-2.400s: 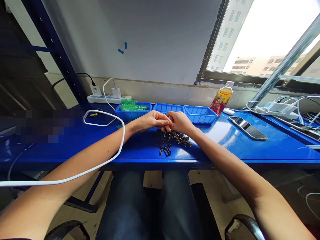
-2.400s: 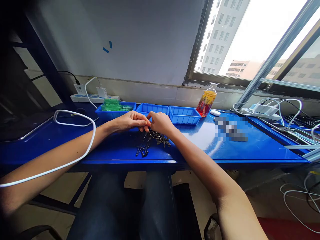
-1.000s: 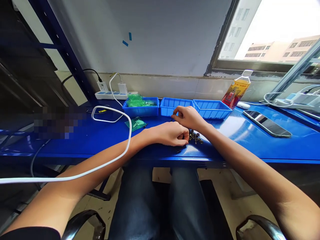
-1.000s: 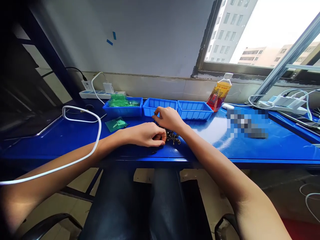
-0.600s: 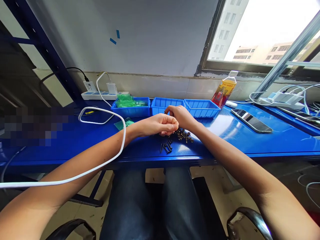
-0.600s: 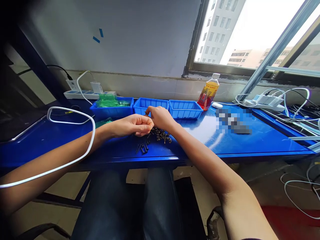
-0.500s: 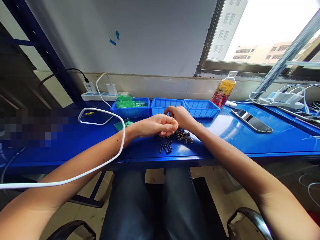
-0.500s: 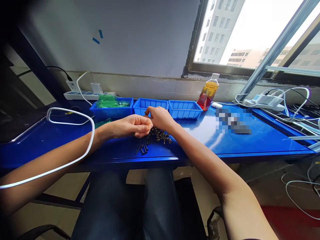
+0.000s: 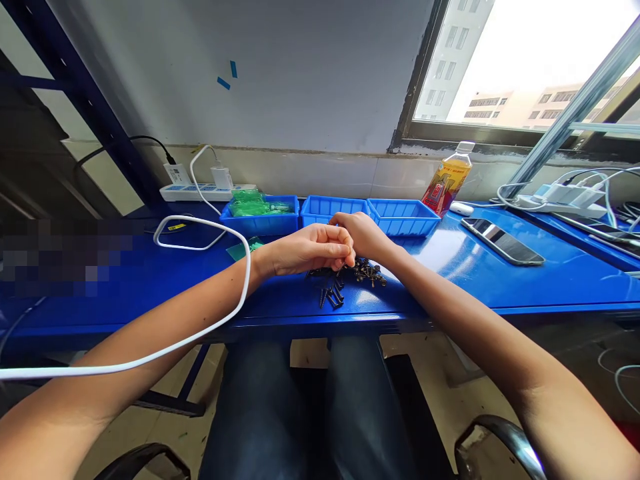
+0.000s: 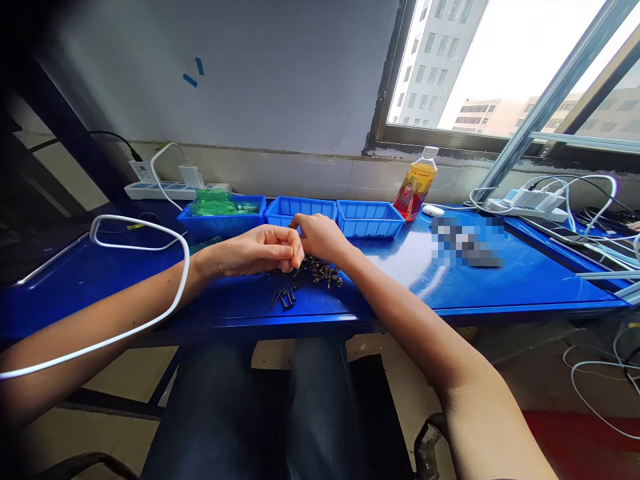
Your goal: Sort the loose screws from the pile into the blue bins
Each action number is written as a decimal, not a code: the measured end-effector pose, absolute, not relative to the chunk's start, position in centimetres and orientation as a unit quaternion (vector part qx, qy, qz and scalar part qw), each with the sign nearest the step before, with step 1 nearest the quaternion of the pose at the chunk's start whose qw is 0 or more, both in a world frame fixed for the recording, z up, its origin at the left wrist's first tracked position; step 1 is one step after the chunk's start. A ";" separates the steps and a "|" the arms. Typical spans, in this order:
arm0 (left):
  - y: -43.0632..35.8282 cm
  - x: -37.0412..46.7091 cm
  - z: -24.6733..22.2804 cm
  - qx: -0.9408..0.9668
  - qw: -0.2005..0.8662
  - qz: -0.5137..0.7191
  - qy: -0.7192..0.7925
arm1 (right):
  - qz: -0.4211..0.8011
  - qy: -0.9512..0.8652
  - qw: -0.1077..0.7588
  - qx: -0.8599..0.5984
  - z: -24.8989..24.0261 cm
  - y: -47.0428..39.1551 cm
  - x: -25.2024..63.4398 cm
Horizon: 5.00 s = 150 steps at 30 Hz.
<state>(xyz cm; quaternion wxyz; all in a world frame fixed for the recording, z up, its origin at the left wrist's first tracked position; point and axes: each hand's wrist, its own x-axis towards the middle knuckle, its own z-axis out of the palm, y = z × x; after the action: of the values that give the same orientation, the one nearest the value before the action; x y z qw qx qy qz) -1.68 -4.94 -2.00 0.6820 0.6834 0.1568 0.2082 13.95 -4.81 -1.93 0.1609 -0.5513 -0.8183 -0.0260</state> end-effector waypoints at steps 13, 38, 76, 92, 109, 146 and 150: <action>-4.7 -1.7 -1.8 0.756 0.578 0.257 0.165 | -0.061 -0.822 0.151 -0.545 -2.5 -4.4 14.1; -10.5 -5.8 -4.9 0.949 0.027 0.240 0.203 | -0.021 -0.820 0.216 -0.529 -3.4 -3.6 14.3; -12.5 -5.7 -5.7 0.954 -0.085 0.213 0.195 | -0.001 -0.814 0.243 -0.528 -3.3 -3.7 14.5; -13.1 -5.5 -6.4 0.925 -0.193 0.288 0.154 | -0.009 -0.816 0.230 -0.530 -3.2 -3.8 14.5; -13.5 -5.3 -6.7 0.930 -0.122 0.285 0.199 | -0.008 -0.819 0.235 -0.523 -3.2 -3.7 14.6; -9.7 -24.3 -2.6 0.671 -0.151 0.203 0.697 | -0.015 -0.819 0.264 -0.508 -3.0 -3.8 14.3; -9.4 -24.6 -2.0 0.670 -0.138 0.148 0.714 | -0.008 -0.819 0.257 -0.513 -2.9 -3.8 14.2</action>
<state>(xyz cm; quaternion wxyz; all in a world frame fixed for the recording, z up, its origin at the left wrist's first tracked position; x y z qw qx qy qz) -24.56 -9.45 -1.98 -0.1379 0.6701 0.7141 0.1483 14.23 -3.83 -2.89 0.2573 -0.5127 -0.8190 -0.0079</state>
